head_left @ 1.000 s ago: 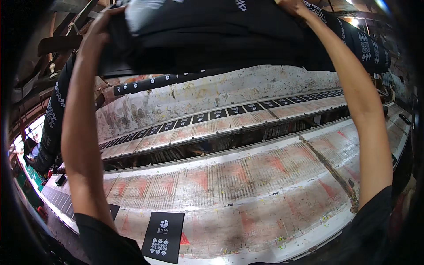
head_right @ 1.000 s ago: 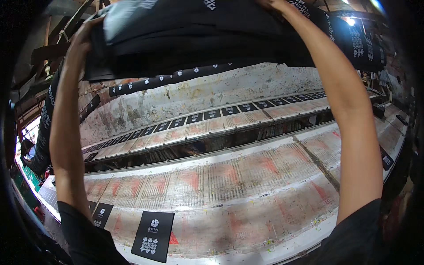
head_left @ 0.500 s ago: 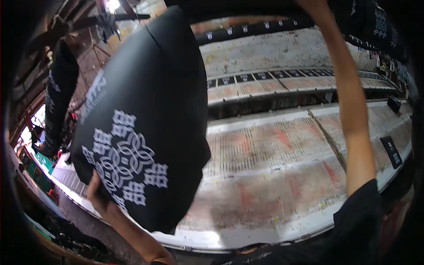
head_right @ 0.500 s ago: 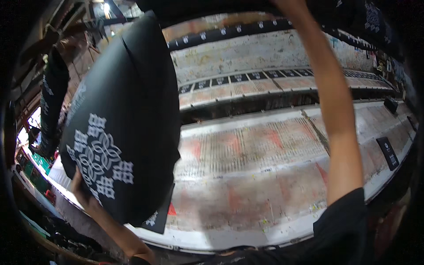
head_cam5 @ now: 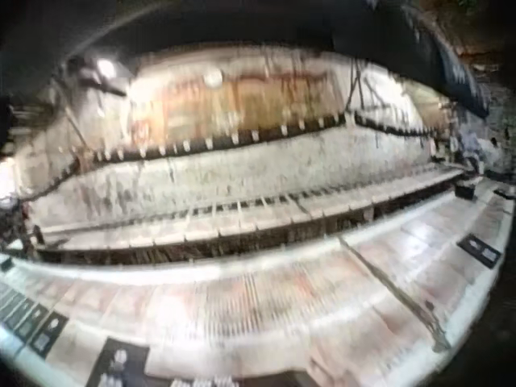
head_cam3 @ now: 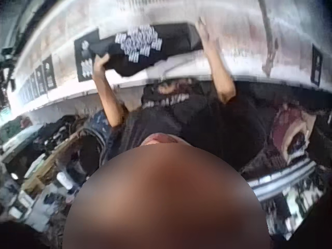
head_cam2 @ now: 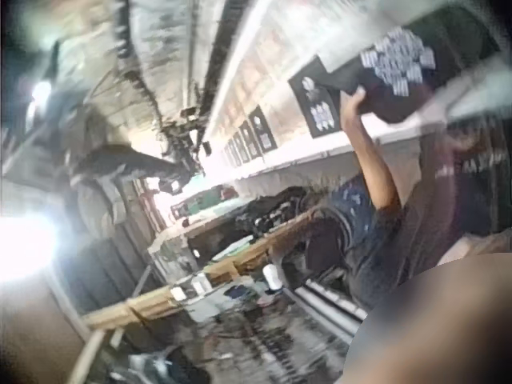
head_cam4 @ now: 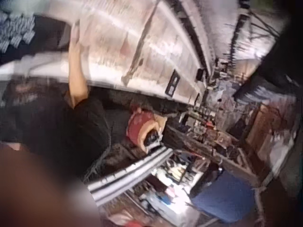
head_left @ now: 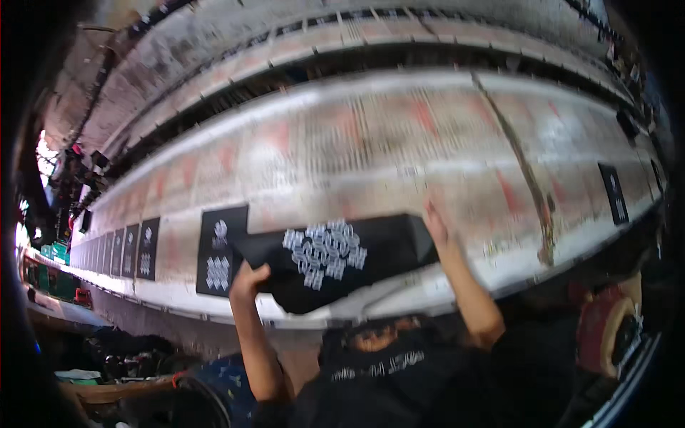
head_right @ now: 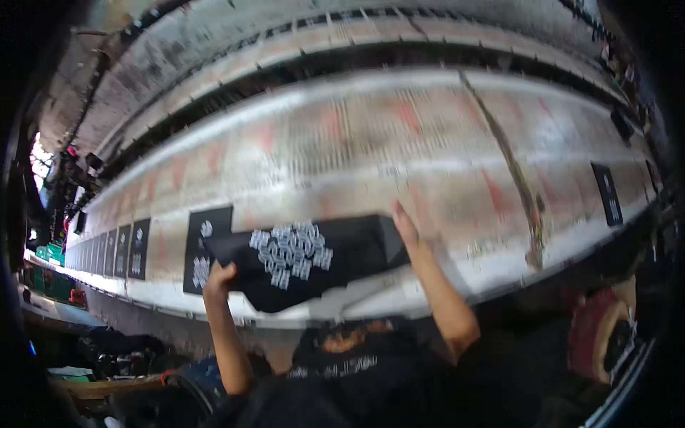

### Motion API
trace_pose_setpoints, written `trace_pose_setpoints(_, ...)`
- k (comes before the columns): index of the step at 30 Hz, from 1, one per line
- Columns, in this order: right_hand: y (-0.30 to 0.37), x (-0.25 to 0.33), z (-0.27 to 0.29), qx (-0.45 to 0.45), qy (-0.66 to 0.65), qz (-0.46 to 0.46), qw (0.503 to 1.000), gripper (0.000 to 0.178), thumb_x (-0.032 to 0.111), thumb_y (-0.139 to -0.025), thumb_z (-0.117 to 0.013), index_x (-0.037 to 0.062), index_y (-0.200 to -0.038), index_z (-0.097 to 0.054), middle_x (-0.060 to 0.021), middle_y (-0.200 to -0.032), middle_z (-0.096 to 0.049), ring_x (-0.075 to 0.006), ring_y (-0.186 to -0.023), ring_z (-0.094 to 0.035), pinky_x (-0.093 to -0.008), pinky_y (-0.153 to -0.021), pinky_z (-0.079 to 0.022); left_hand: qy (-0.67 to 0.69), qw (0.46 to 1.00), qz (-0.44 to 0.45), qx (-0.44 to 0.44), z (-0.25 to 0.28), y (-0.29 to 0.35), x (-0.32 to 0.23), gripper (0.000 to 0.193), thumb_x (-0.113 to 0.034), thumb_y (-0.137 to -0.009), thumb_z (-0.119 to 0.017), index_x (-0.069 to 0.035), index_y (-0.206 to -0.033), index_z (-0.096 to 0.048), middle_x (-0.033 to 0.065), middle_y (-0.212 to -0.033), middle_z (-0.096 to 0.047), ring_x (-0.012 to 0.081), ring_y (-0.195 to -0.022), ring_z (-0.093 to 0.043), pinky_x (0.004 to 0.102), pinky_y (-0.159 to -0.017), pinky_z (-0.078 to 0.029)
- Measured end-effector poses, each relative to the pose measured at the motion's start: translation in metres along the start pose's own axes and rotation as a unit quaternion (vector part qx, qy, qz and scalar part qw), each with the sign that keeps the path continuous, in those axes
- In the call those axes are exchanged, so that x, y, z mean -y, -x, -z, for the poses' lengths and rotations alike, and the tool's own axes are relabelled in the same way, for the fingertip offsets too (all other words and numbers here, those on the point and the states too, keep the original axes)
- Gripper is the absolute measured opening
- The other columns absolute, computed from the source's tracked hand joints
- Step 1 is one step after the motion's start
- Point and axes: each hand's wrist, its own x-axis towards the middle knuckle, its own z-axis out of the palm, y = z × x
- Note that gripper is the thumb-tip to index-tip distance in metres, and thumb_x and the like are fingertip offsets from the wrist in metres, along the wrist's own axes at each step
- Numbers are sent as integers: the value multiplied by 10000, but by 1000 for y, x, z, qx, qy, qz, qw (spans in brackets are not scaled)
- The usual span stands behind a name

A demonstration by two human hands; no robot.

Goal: Pick up and stack printed fabric panels from a long industrial printing table.

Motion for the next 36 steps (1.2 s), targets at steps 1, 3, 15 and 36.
trace_pose_setpoints(1, 6, 19, -41, -15, -18, -47, 999, 710, 520, -957, -428, -37, -1393, -368, -185, -1431, -395, -263, -1310, -400, -370, -1114, -292, 68, 997, 23, 25, 20, 17, 7, 727, -264, -653, -766, 9, -1272, -501, 126, -1193, -606, 292, -1091, -592, 406, -968, -454)
trace_pose_setpoints(3, 12, 24, -167, 41, 83, -258, 962, 368, 212, -930, -566, -41, -1197, -573, -96, -1141, -636, -196, -1025, -612, -308, -933, -475, 117, 989, 93, 18, 72, 12, 37, 617, -385, -805, -685, 14, -1247, -526, 146, -1187, -612, 279, -1060, -616, 414, -945, -488)
trace_pose_setpoints(15, 50, 43, -175, -108, 392, -169, 898, 624, -13, -693, -670, -2, -1280, -462, -114, -1153, -585, -233, -1062, -566, -353, -924, -465, 16, 981, 190, 35, 11, -80, 95, 439, -113, -865, -622, 39, -1260, -508, 131, -1201, -601, 232, -1078, -582, 382, -972, -446)
trace_pose_setpoints(36, 28, 144, -67, -120, 841, -79, 521, 709, 213, -648, -719, 11, -1287, -484, -253, -1180, -588, -367, -1069, -595, -422, -920, -472, -363, 761, -467, -266, 41, -133, -174, 254, -110, -891, -628, -31, -1126, -575, 48, -1026, -591, 154, -942, -551, 291, -853, -453)
